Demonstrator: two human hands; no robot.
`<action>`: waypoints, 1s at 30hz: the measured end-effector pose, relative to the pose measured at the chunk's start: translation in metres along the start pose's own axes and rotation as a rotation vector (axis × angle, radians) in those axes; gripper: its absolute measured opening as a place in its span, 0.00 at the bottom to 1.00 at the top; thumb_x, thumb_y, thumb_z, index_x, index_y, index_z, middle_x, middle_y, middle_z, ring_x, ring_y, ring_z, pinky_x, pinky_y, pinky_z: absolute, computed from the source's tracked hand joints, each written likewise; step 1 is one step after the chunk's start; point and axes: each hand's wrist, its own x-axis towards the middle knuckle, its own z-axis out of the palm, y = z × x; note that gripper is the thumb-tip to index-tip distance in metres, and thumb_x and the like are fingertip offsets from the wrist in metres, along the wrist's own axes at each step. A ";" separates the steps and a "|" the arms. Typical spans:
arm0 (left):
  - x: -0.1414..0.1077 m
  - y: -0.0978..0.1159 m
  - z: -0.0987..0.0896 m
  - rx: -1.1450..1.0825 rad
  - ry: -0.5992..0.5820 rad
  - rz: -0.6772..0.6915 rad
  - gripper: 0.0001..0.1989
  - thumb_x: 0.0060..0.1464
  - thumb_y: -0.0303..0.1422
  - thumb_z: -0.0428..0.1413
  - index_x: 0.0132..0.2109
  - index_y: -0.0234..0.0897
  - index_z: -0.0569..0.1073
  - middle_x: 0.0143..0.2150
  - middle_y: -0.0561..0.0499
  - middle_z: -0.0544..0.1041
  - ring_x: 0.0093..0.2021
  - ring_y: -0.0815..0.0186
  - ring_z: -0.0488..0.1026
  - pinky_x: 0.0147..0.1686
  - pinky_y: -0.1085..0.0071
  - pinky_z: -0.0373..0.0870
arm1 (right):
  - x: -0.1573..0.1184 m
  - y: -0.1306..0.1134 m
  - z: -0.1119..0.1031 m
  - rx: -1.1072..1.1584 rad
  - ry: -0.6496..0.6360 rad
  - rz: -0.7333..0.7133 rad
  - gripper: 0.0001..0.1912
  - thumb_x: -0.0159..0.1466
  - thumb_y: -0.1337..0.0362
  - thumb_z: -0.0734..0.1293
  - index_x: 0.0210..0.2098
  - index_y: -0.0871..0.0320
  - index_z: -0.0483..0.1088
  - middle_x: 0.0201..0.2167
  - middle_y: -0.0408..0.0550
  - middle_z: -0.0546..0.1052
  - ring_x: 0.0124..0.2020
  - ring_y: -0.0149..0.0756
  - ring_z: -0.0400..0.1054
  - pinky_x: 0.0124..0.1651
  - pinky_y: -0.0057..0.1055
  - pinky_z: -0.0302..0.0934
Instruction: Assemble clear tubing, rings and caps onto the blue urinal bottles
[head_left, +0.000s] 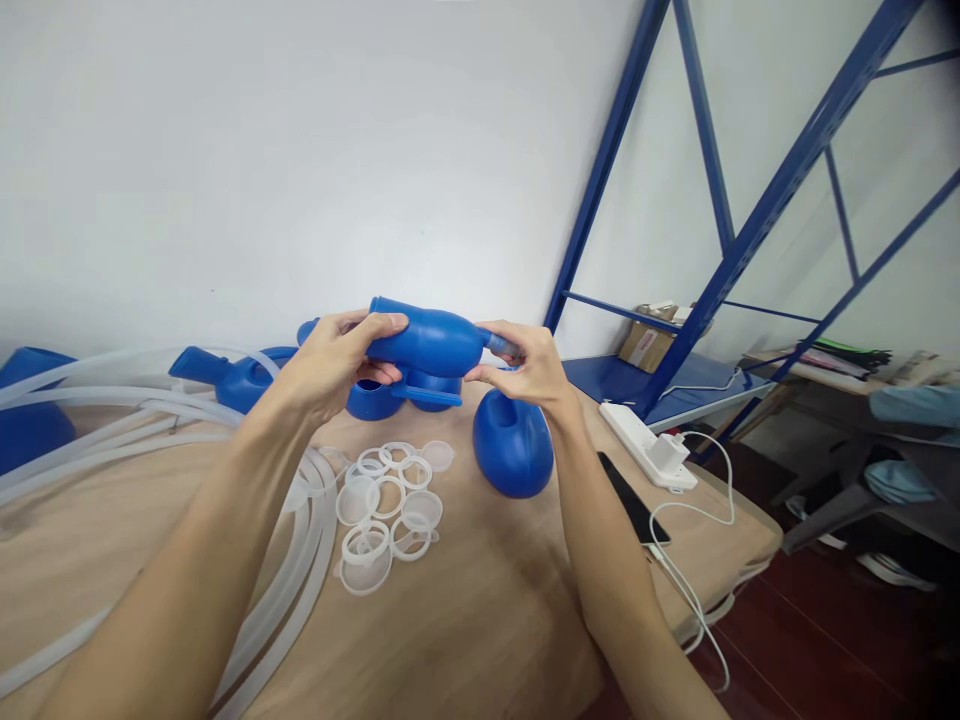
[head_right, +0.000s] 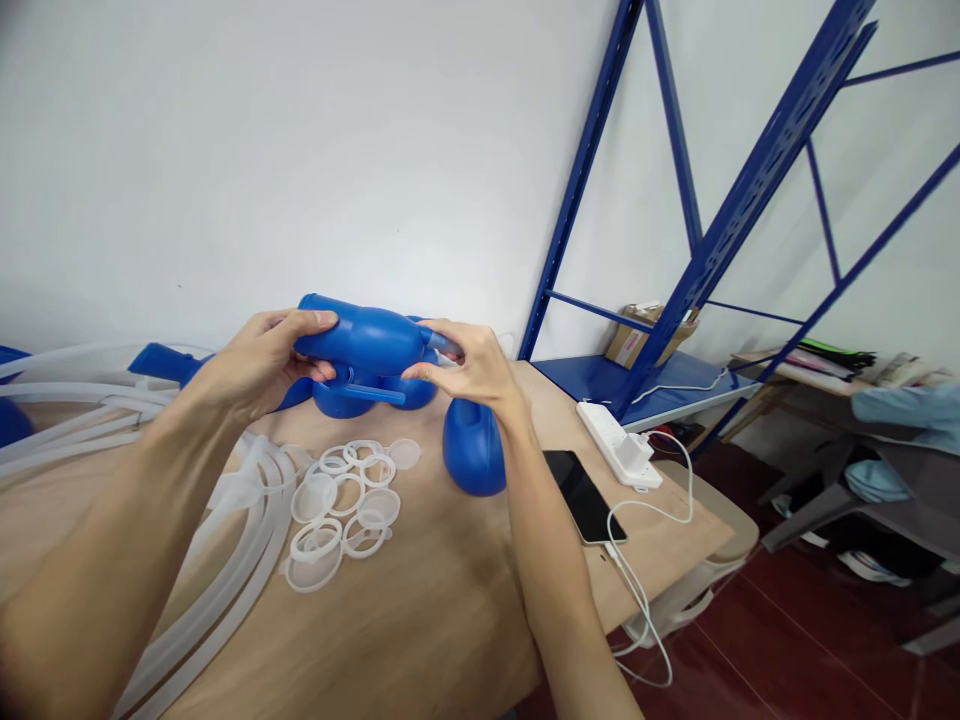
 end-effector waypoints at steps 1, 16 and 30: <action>0.000 -0.001 0.002 -0.013 -0.002 0.005 0.18 0.49 0.45 0.66 0.36 0.34 0.74 0.30 0.49 0.75 0.22 0.69 0.73 0.20 0.75 0.72 | 0.000 0.002 0.001 -0.017 0.023 -0.011 0.29 0.56 0.40 0.77 0.44 0.57 0.79 0.27 0.43 0.74 0.24 0.31 0.61 0.30 0.32 0.59; 0.005 -0.045 0.035 0.425 -0.404 0.255 0.28 0.50 0.44 0.69 0.57 0.42 0.76 0.55 0.47 0.80 0.53 0.52 0.78 0.58 0.51 0.74 | -0.052 0.105 -0.087 0.012 0.498 0.381 0.29 0.64 0.36 0.67 0.23 0.55 0.67 0.23 0.41 0.69 0.28 0.32 0.62 0.35 0.30 0.59; 0.037 -0.109 0.136 0.103 -0.688 -0.071 0.33 0.48 0.42 0.72 0.60 0.40 0.75 0.51 0.44 0.80 0.51 0.53 0.79 0.52 0.56 0.77 | -0.090 0.172 0.011 0.764 0.342 1.053 0.40 0.68 0.34 0.61 0.69 0.50 0.63 0.60 0.59 0.76 0.50 0.48 0.80 0.51 0.45 0.75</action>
